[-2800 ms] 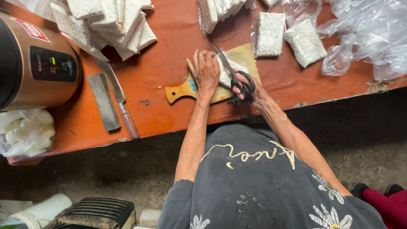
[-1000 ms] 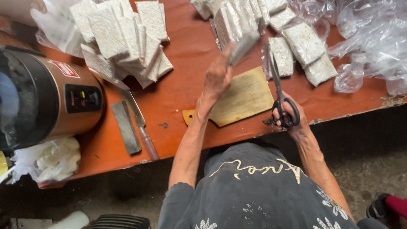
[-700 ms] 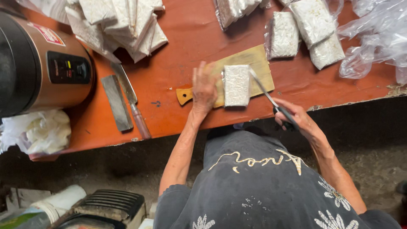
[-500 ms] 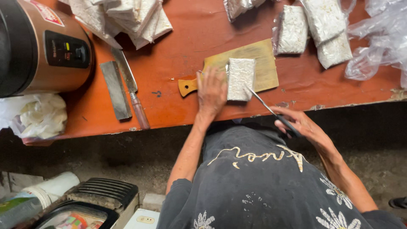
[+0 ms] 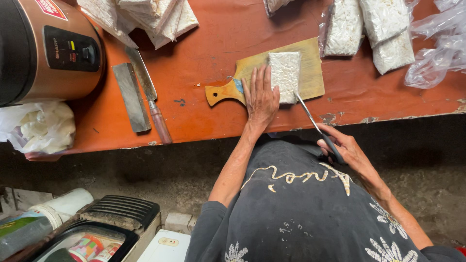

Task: The person places rectangular white rice cakes into clear plastic bags on a wooden cutting board. They then use scissors to trim the excess plastic from each bag. The finished packages are stacked on the table.

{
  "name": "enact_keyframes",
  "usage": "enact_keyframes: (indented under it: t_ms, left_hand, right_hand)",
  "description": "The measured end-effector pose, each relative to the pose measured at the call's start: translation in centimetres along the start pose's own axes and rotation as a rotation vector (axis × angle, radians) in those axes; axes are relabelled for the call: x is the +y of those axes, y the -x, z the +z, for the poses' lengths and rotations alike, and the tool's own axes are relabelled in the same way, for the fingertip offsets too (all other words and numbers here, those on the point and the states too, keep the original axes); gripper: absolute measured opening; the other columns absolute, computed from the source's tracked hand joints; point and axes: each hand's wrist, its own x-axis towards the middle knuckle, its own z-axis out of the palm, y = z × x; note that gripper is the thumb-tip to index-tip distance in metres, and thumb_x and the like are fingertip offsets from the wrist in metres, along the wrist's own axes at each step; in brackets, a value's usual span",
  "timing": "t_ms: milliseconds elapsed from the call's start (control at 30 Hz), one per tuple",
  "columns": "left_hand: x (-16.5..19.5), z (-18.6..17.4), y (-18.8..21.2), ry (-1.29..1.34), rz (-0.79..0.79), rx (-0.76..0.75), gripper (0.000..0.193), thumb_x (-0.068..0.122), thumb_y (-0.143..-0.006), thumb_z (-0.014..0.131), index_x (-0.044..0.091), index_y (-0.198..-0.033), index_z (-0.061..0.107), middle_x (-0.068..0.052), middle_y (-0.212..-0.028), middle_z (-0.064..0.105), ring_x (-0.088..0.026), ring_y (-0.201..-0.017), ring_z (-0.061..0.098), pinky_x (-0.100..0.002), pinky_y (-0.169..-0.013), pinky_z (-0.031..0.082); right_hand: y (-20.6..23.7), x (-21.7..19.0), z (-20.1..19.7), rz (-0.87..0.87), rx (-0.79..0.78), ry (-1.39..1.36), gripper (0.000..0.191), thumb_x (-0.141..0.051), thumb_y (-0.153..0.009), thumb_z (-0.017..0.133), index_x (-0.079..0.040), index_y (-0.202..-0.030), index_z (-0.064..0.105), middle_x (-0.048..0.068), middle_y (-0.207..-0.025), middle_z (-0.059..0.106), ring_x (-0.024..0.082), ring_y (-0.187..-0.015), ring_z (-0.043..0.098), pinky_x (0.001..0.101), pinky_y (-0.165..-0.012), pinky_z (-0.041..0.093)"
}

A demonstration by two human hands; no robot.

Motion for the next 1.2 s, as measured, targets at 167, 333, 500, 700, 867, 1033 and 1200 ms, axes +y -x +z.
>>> enact_keyframes:
  t_ms: [167,333,500,700,867,1033,1200]
  left_hand:
    - [-0.1,0.4,-0.7,-0.05,-0.027,-0.023,0.071,0.023,-0.097,0.065,0.006,-0.157,0.032,-0.011,-0.159,0.038,-0.033,-0.154,0.03,-0.067,-0.127,0.018]
    - [0.0,0.4,-0.6,-0.079,-0.016,-0.016,0.069,0.022,-0.098,0.064,0.006,-0.157,0.032,-0.01,-0.159,0.04,-0.033,-0.154,0.031,-0.066,-0.128,0.018]
    - [0.2,0.3,-0.8,-0.085,-0.025,-0.004,0.068,0.023,-0.099,0.063,0.007,-0.157,0.033,-0.008,-0.159,0.04,-0.032,-0.154,0.032,-0.066,-0.128,0.018]
    - [0.3,0.2,-0.8,-0.102,-0.016,-0.005,0.066,0.023,-0.099,0.063,0.007,-0.156,0.035,-0.009,-0.158,0.041,-0.033,-0.153,0.033,-0.066,-0.127,0.02]
    - [0.5,0.0,-0.9,-0.102,-0.024,0.009,0.065,0.023,-0.098,0.065,0.007,-0.155,0.037,-0.009,-0.155,0.043,-0.033,-0.152,0.034,-0.066,-0.127,0.021]
    - [0.6,-0.1,-0.9,-0.077,-0.014,0.031,0.067,0.022,-0.096,0.066,0.007,-0.155,0.037,-0.009,-0.155,0.043,-0.034,-0.151,0.035,-0.066,-0.127,0.02]
    - [0.6,0.1,-0.8,-0.1,-0.01,0.027,0.066,0.023,-0.097,0.065,0.008,-0.155,0.037,-0.008,-0.156,0.043,-0.033,-0.151,0.035,-0.066,-0.127,0.021]
  right_hand:
    - [-2.2,1.6,-1.0,-0.083,-0.038,0.109,0.062,-0.031,-0.091,0.065,-0.014,-0.15,0.054,-0.001,-0.064,0.051,0.008,-0.058,0.047,0.028,-0.052,0.039]
    - [-4.8,2.4,-1.3,-0.204,-0.085,0.1,0.063,-0.026,-0.091,0.065,-0.011,-0.151,0.051,-0.004,-0.068,0.05,0.007,-0.061,0.049,0.0261,-0.055,0.044]
    - [-7.8,0.4,-0.7,-0.222,-0.103,0.08,0.061,-0.027,-0.094,0.065,-0.01,-0.151,0.052,-0.003,-0.068,0.053,0.007,-0.059,0.05,0.0243,-0.054,0.042]
    - [-13.7,-6.7,1.0,-0.339,-0.095,0.028,0.059,-0.034,-0.099,0.066,-0.008,-0.151,0.053,-0.004,-0.072,0.054,0.005,-0.059,0.05,0.0221,-0.051,0.039]
    - [-11.7,-5.0,-0.5,-0.294,-0.094,0.05,0.064,-0.032,-0.095,0.065,-0.009,-0.152,0.049,-0.003,-0.069,0.055,0.007,-0.056,0.052,0.0233,-0.047,0.04]
    - [-5.6,3.1,-1.4,-0.202,-0.122,0.008,0.067,-0.03,-0.093,0.064,-0.01,-0.154,0.046,-0.001,-0.07,0.054,0.008,-0.058,0.053,0.025,-0.053,0.043]
    - [-7.2,1.6,-0.7,-0.261,-0.114,-0.072,0.065,-0.029,-0.095,0.062,-0.009,-0.155,0.046,0.0,-0.073,0.055,0.007,-0.06,0.054,0.024,-0.055,0.043]
